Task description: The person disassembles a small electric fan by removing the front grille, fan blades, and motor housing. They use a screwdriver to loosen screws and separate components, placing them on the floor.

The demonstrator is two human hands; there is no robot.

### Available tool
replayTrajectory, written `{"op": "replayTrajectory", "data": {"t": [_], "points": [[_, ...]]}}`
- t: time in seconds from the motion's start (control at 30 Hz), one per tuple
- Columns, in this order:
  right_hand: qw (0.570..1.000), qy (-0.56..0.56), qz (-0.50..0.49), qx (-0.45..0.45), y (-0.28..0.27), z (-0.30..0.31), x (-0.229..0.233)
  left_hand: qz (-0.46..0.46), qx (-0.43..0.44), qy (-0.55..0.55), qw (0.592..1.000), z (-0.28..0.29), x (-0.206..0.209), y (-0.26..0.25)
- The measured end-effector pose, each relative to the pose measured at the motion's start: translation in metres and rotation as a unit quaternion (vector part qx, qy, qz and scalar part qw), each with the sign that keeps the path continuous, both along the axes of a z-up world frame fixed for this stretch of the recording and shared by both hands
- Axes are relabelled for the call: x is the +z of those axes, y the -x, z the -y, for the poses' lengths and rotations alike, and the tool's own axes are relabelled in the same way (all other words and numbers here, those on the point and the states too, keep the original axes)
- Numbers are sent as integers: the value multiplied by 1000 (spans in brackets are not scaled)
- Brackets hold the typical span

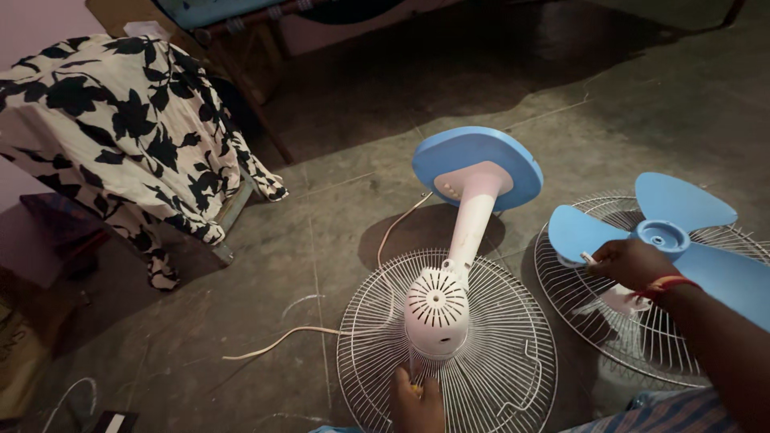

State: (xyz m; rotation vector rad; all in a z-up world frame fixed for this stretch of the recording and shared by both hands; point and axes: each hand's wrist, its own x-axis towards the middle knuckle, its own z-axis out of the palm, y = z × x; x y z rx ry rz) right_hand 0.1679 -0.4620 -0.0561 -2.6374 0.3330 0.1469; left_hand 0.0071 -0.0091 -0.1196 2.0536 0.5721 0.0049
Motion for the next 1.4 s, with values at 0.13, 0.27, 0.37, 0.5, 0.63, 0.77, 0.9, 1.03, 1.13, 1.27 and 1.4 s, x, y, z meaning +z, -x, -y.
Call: {"op": "replayTrajectory", "data": {"t": [0.13, 0.27, 0.37, 0.5, 0.63, 0.77, 0.9, 1.03, 1.13, 1.27, 1.4], "points": [[996, 65, -44, 50, 4, -14, 10, -64, -14, 5, 998, 3, 22, -1], [987, 70, -134, 53, 14, -16, 7, -64, -32, 5, 997, 6, 40, 8], [972, 162, -110, 130, 7, -17, -2, -50, -29, -17, 998, 7, 51, 9], [970, 157, -147, 116, 0, -10, -18, -46, -19, -9, 999, 11, 59, 13], [969, 148, -157, 118, -3, -12, -23, -25, -25, -13, 999, 10, 62, 14], [970, 133, -157, 130, 6, -18, -9, -54, -20, -19, 998, 12, 63, 12], [985, 74, -145, 61, 13, -29, 3, -56, -26, -16, 998, 11, 62, 10], [983, 64, -150, 88, 11, -28, 6, -96, -36, -14, 995, 11, 62, 8], [980, 71, -167, 76, 8, -22, -1, -53, -35, -7, 998, 11, 62, 8], [979, 88, -169, 75, 3, -17, -7, -60, -31, -1, 998, 11, 58, 8], [825, 444, -70, 342, 9, -35, 12, -106, -36, 8, 994, 9, 49, 5]]}}
